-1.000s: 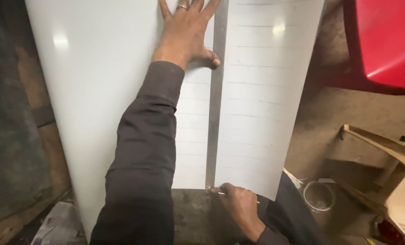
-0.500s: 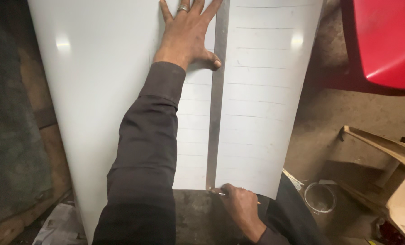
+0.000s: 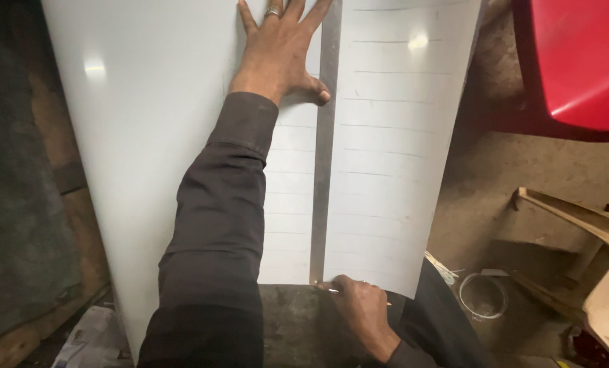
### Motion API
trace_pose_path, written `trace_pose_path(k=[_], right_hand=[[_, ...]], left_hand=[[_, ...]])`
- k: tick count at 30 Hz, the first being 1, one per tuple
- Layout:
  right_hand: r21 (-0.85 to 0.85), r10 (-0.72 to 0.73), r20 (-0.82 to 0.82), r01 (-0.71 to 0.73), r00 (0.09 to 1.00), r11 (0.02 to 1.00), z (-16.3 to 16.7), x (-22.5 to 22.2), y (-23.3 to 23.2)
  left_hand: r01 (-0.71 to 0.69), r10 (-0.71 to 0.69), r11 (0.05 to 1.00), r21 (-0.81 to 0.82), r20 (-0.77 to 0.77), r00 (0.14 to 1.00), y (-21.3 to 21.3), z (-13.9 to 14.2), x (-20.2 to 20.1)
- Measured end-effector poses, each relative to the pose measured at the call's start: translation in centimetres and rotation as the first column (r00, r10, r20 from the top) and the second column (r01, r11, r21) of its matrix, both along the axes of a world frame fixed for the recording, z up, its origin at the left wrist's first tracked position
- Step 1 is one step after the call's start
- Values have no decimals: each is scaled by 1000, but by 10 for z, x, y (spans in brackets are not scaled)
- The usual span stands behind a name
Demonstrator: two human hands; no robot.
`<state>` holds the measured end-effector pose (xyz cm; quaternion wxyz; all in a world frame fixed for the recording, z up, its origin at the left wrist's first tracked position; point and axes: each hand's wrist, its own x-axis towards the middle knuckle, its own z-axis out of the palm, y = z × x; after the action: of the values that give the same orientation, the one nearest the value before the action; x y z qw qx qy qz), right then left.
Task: The person uses a pencil and a metal ruler to draw multiple parallel lines on a large white sheet. They repeatedly reposition the ruler and draw straight lines across the sheet, then use a small white strip as a guide to draw additional lines.
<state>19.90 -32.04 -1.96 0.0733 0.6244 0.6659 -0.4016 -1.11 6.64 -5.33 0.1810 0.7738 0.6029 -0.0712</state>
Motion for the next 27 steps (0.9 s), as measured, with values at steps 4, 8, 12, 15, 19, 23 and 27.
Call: trace_pose_path(k=[4,8,12,15,19,23,27], right_hand=[[-150,28,59,-19,998,988,-4,1,-6],[30,20,9,-21,1000,999,-9,3,-11],[-210,55,71,-39,996,977,-11,3,-12],[16,3,-29,-3,1000,1000,-6,2,-10],[-38,8,26,-7,1000,999,1,0,-2],[-229,30,67,-14,997,973,3,0,5],[-66,-40,-47,37,998,997,10,1,8]], left_hand=[[-15,15,1000,-22,-7,1000,1,3,2],[87,-85,992,96,-29,996,2,6,4],[145,-142,989,19,-93,985,5,10,10],[120,-135,989,-85,-200,971,12,14,21],[115,-142,987,-113,-272,952,20,18,35],[71,-97,990,-123,-224,970,20,18,35],[26,-72,975,-219,-208,975,20,15,34]])
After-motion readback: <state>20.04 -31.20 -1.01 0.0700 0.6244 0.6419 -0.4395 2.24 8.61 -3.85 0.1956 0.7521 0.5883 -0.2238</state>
